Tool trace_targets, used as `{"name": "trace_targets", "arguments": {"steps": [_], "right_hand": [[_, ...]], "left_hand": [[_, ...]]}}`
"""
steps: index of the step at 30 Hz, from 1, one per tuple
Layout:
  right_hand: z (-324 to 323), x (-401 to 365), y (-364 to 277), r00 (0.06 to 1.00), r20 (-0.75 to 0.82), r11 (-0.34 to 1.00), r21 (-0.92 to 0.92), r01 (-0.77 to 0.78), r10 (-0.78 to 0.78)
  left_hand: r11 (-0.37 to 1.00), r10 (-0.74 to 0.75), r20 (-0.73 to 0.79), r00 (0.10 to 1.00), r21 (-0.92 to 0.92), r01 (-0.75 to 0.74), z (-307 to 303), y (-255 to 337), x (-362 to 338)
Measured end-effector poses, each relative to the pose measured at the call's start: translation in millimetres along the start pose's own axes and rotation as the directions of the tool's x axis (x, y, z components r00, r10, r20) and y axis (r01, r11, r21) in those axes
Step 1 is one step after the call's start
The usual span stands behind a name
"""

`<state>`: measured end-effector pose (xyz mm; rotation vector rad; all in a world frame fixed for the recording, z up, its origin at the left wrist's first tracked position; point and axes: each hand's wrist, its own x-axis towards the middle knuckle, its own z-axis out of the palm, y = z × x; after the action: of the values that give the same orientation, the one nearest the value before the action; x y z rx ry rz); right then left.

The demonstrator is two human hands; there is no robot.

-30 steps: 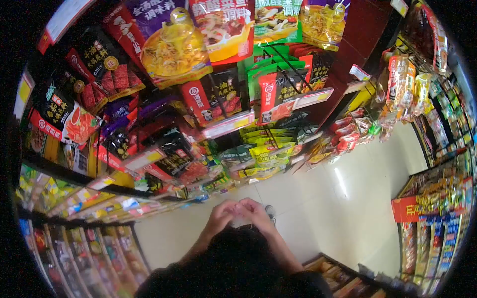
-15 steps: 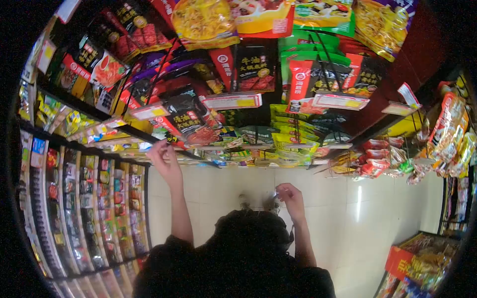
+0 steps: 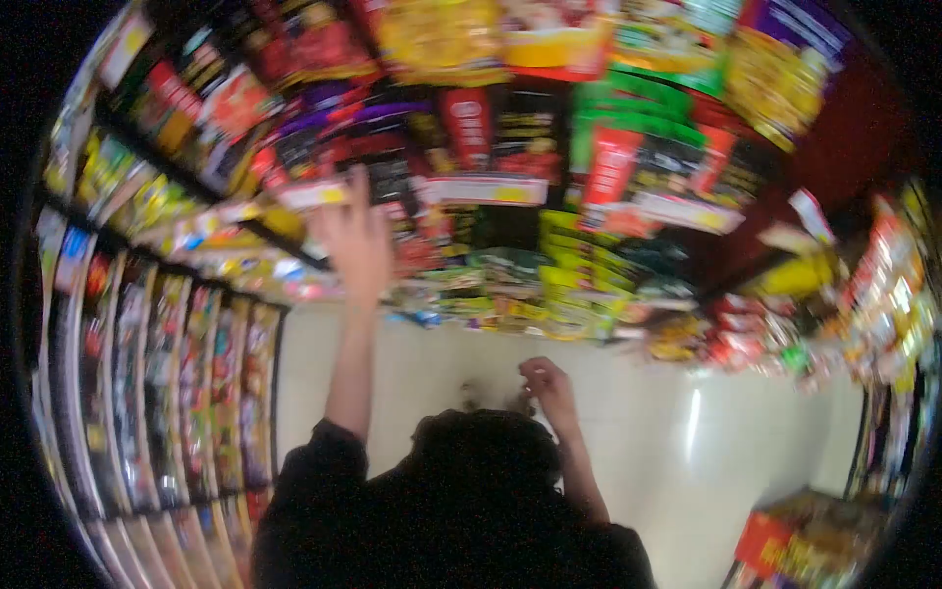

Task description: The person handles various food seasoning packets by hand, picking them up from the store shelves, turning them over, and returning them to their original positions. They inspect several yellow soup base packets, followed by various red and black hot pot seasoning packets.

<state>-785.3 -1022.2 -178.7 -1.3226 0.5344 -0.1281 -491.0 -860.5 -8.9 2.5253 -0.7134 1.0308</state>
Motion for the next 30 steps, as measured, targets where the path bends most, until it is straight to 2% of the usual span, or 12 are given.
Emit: {"name": "trace_targets", "arguments": {"steps": [2, 3, 5, 6, 8, 13, 17, 20, 23, 26, 27, 30], "right_hand": [[-10.2, 7.3, 27.7, 1.000, 0.022, 0.993, 0.119, -0.015, 0.012], [-16.5, 5.5, 32.9, 0.996, 0.021, 0.996, 0.010, 0.085, -0.085], [-8.9, -0.1, 8.5, 0.996, -0.025, 0.993, -0.077, 0.085, -0.087], [-12.7, 1.0, 15.3, 0.989, -0.022, 0.988, -0.037, 0.148, -0.149], [-17.0, -14.0, -14.5, 0.997, -0.059, 0.993, -0.110, 0.044, -0.050], [-38.9, -25.3, 7.4, 0.990, -0.138, 0.995, -0.099, 0.027, -0.040], [-57.5, -58.8, -7.7, 0.982, -0.186, 0.996, -0.066, -0.057, 0.044], [-78.8, -68.8, 27.1, 0.974, -0.226, 0.999, -0.050, -0.012, 0.000], [-94.9, -76.5, 32.8, 0.968, -0.225, 0.993, -0.011, -0.117, 0.111], [-103.2, -81.9, 32.8, 0.967, -0.231, 0.993, -0.032, -0.117, 0.106], [-101.4, -79.1, 35.8, 0.960, -0.278, 0.999, -0.040, 0.012, -0.023], [-96.8, -80.7, 34.1, 0.946, -0.316, 0.997, 0.006, 0.083, -0.076]], "left_hand": [[0.994, -0.069, 0.035, 0.997, -0.087, 0.072, 9.7, -5.8, -2.2], [0.991, -0.074, 0.054, 0.996, -0.108, 0.079, 18.9, -4.6, -3.4], [0.997, 0.072, -0.081, 0.994, 0.038, -0.069, 23.4, -8.7, -8.7], [1.000, 0.019, -0.041, 0.999, -0.006, -0.020, 33.7, -13.3, -10.6], [0.999, 0.037, -0.099, 0.994, -0.029, -0.040, 28.0, -4.1, -8.0], [0.998, -0.031, -0.081, 0.996, -0.059, 0.027, 27.8, 0.7, -7.1], [0.999, -0.019, -0.130, 0.991, 0.026, 0.023, 35.5, -0.1, -8.2], [0.997, -0.030, -0.127, 0.991, 0.072, 0.039, 40.8, -4.0, -9.0], [0.994, 0.009, -0.164, 0.986, 0.109, 0.009, 45.5, -8.4, -8.6], [0.999, -0.039, -0.115, 0.993, -0.013, 0.038, 34.5, 2.0, -10.0], [0.998, -0.042, -0.110, 0.993, -0.052, 0.037, 34.8, 0.9, -11.3], [0.999, -0.034, -0.066, 0.997, 0.008, 0.034, 28.7, -4.4, -13.3]]}}
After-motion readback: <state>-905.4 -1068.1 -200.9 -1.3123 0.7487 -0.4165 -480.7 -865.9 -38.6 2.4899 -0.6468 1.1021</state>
